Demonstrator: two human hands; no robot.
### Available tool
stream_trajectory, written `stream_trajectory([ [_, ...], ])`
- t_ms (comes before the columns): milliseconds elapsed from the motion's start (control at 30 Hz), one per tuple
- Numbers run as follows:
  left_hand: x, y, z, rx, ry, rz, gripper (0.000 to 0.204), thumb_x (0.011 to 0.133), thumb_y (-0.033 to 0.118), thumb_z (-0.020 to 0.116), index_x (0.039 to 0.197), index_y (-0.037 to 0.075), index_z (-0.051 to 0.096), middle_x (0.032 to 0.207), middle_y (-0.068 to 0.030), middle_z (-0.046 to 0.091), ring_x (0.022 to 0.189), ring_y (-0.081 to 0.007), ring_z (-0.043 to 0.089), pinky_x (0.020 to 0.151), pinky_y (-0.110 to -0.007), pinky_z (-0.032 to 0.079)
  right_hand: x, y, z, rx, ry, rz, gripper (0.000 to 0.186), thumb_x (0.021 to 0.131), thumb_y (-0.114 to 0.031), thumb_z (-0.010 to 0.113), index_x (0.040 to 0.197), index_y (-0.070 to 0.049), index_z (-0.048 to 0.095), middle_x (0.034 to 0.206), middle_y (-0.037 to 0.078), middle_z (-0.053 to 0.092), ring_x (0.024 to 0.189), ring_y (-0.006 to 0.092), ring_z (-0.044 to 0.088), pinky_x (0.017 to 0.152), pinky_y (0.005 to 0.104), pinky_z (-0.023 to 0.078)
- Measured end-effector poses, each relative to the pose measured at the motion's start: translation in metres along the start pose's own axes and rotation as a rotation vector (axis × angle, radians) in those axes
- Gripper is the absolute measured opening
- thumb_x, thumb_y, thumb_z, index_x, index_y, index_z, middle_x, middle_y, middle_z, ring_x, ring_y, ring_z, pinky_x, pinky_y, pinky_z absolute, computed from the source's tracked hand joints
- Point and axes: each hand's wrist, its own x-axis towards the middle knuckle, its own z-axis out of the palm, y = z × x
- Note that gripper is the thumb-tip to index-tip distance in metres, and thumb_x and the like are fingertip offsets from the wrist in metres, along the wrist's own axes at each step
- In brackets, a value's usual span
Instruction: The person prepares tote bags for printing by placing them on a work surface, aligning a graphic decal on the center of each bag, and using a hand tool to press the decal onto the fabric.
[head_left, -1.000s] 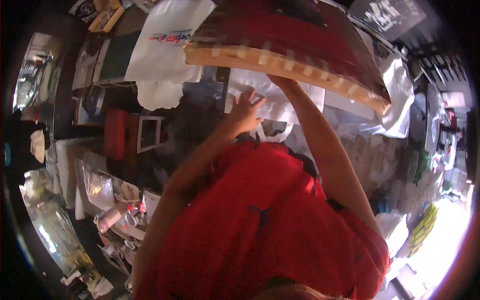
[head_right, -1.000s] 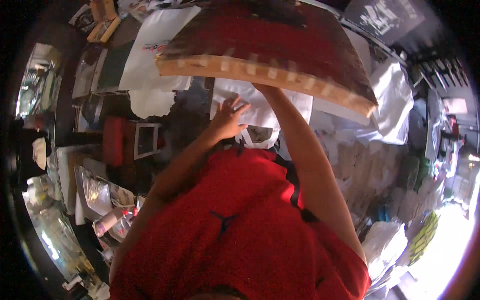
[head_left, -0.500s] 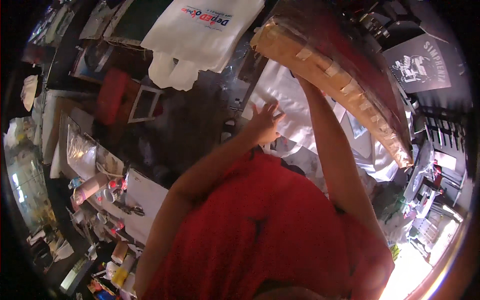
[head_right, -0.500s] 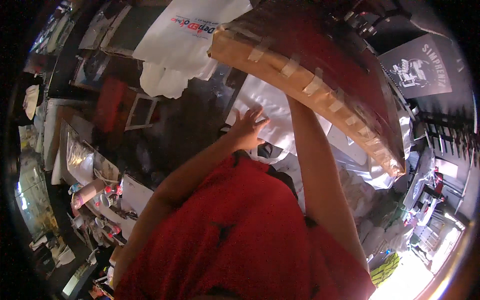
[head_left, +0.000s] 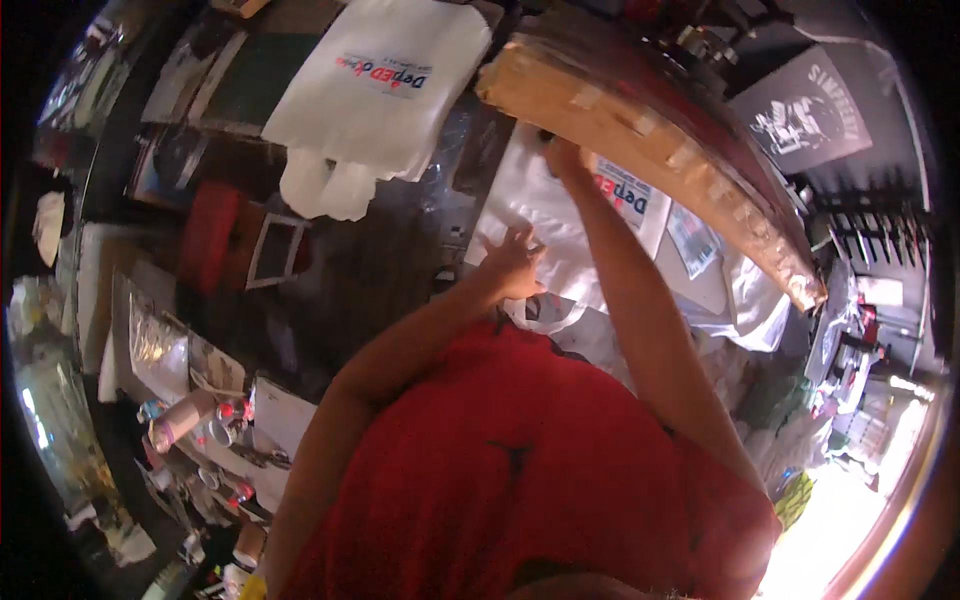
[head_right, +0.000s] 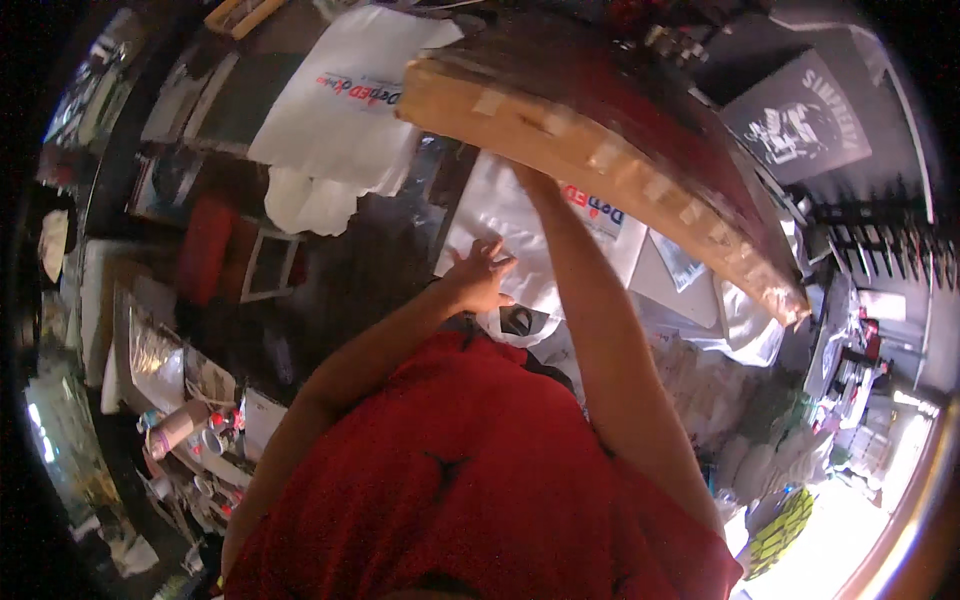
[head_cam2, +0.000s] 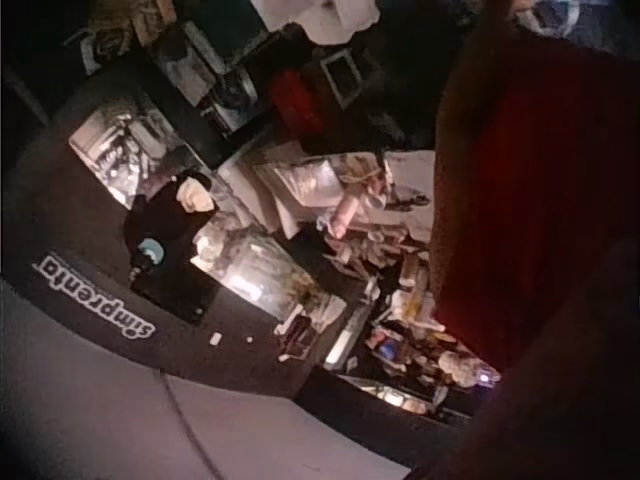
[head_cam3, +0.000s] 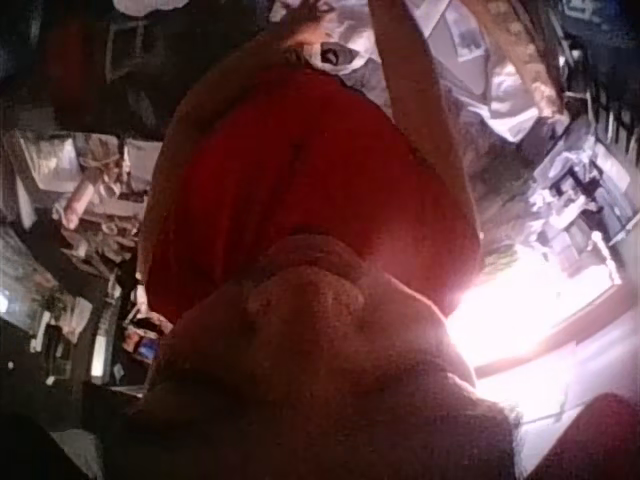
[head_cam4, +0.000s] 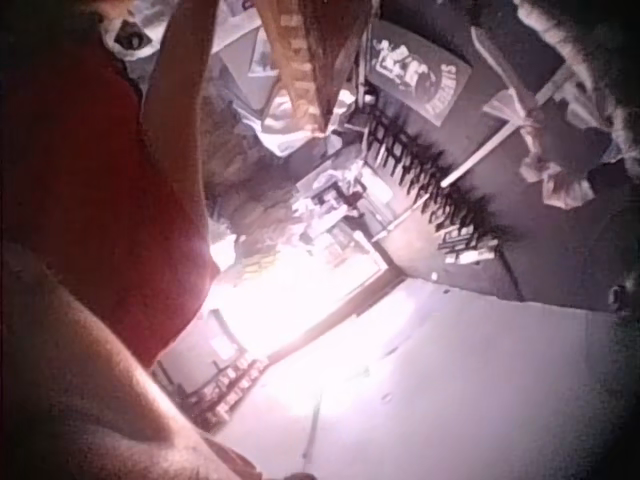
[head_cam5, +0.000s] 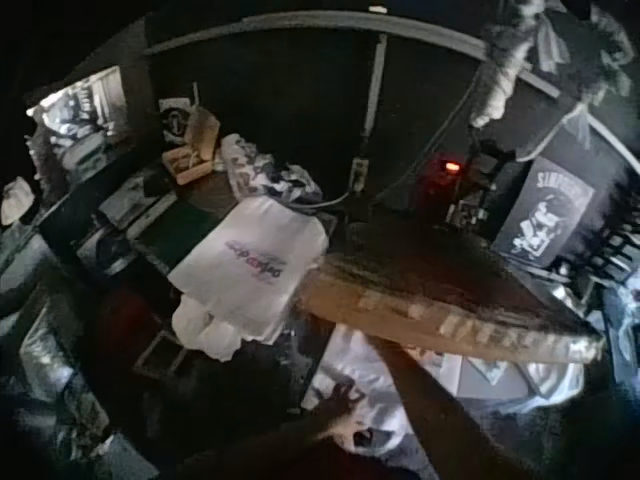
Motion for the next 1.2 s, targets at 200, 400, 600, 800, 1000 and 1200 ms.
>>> stream_trajectory([
  [200,-0.004,-0.015,0.002,-0.098,-0.003,-0.038,0.080,0.073,0.051,0.075,0.138,0.014,0.047,0.152,-0.0195,0.023,0.140,-0.0450,0.018,0.097,-0.077,0.026,-0.085,-0.004,-0.079,0.243,-0.054,0.354,0.026,0.073,-0.032,0.071,0.091,-0.013,0.073,0.101,0.018,0.065,0.085,0.0376,0.062,0.081,0.0421,0.051],
  [400,0.002,-0.011,-0.013,-0.144,-0.126,-0.024,0.084,0.075,0.058,0.069,0.142,0.014,0.043,0.154,-0.0181,0.021,0.140,-0.0438,0.018,0.100,-0.077,0.022,-0.109,0.099,-0.122,-0.086,-0.012,0.301,0.023,0.072,-0.032,0.073,0.087,-0.014,0.074,0.088,0.019,0.066,0.086,0.0353,0.065,0.077,0.0436,0.053],
  [600,0.007,-0.018,-0.016,-0.069,-0.070,0.087,0.078,0.080,0.054,0.069,0.136,0.004,0.048,0.149,-0.0239,0.027,0.139,-0.0418,0.023,0.113,-0.047,0.026,-0.095,-0.009,-0.068,-0.002,0.065,0.178,0.023,0.069,-0.018,0.065,0.090,-0.018,0.075,0.105,0.014,0.067,0.097,0.0347,0.062,0.088,0.0435,0.050],
  [800,0.003,-0.035,-0.006,-0.151,-0.016,0.102,0.079,0.079,0.052,0.072,0.133,-0.001,0.050,0.148,-0.0252,0.031,0.137,-0.0415,0.029,0.112,-0.046,0.028,-0.093,0.084,-0.138,-0.038,-0.205,0.260,0.020,0.073,-0.024,0.068,0.089,-0.013,0.073,0.092,0.016,0.065,0.090,0.0342,0.064,0.081,0.0419,0.052],
  [1000,0.003,-0.030,-0.012,-0.169,-0.066,0.054,0.086,0.077,0.057,0.070,0.136,-0.002,0.047,0.152,-0.0245,0.026,0.140,-0.0390,0.025,0.112,-0.049,0.028,-0.107,0.104,-0.141,-0.068,-0.343,0.112,0.026,0.073,-0.016,0.067,0.098,-0.013,0.071,0.101,0.020,0.063,0.097,0.0388,0.060,0.089,0.0473,0.048],
  [1200,0.002,-0.021,-0.016,-0.189,-0.075,0.071,0.082,0.079,0.054,0.070,0.135,-0.001,0.048,0.152,-0.0210,0.027,0.140,-0.0373,0.026,0.112,-0.048,0.028,-0.055,0.206,-0.089,-0.040,-0.044,-0.119,0.032,0.083,-0.034,0.065,0.107,-0.013,0.068,0.109,0.016,0.066,0.103,0.0339,0.060,0.088,0.0434,0.048],
])
